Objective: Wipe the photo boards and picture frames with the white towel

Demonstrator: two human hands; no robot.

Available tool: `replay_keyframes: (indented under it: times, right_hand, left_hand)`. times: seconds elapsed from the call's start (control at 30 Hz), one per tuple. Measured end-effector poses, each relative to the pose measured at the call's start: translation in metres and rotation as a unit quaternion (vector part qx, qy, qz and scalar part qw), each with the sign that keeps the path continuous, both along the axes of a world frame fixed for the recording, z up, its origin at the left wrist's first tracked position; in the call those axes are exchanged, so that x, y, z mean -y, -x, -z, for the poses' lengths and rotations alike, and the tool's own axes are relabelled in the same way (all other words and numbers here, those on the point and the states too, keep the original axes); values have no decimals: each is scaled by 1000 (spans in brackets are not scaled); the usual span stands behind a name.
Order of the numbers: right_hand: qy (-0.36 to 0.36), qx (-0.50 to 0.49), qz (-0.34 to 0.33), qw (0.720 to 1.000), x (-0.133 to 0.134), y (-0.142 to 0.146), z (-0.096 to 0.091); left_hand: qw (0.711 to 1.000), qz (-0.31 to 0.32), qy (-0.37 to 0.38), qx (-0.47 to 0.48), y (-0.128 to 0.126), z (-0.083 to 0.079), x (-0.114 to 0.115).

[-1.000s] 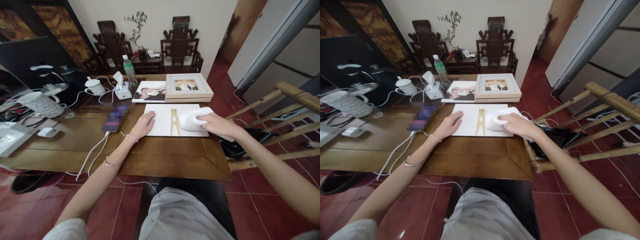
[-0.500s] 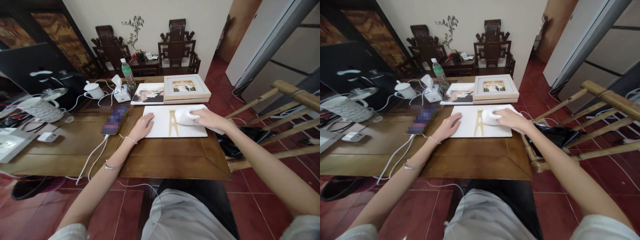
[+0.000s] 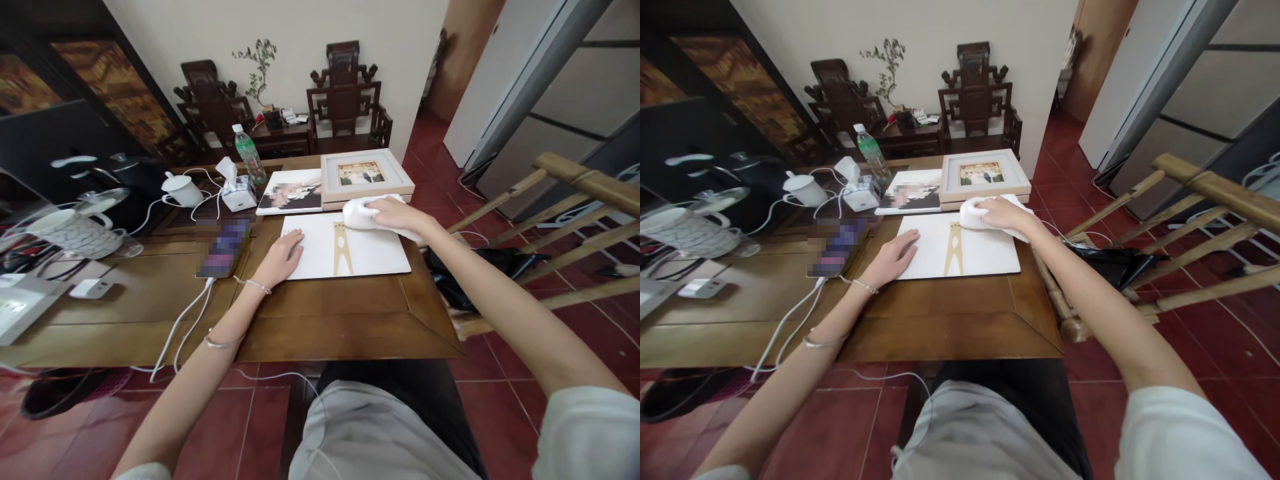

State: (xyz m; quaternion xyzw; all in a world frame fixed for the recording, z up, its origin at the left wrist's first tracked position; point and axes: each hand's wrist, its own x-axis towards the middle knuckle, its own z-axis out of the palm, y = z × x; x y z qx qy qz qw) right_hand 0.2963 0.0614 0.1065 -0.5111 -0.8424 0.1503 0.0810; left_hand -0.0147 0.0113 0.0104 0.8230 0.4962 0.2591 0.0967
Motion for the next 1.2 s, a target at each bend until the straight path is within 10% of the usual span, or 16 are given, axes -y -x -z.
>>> replay_keyframes:
  times: [0.43,0.97,1.2]
  right_hand:
    - [32,56,-86,994,147,-16,-7]
    - [2,-12,1,1000,7,-3,5]
    - [-2,-16,22,1000,-8,1,8]
  left_hand:
    - [1000,-8,-2,-18,-4,1,1]
    - [1000,8,-5,-16,1,2,-2]
    - [1000,1,10,-19,1,-1,-1]
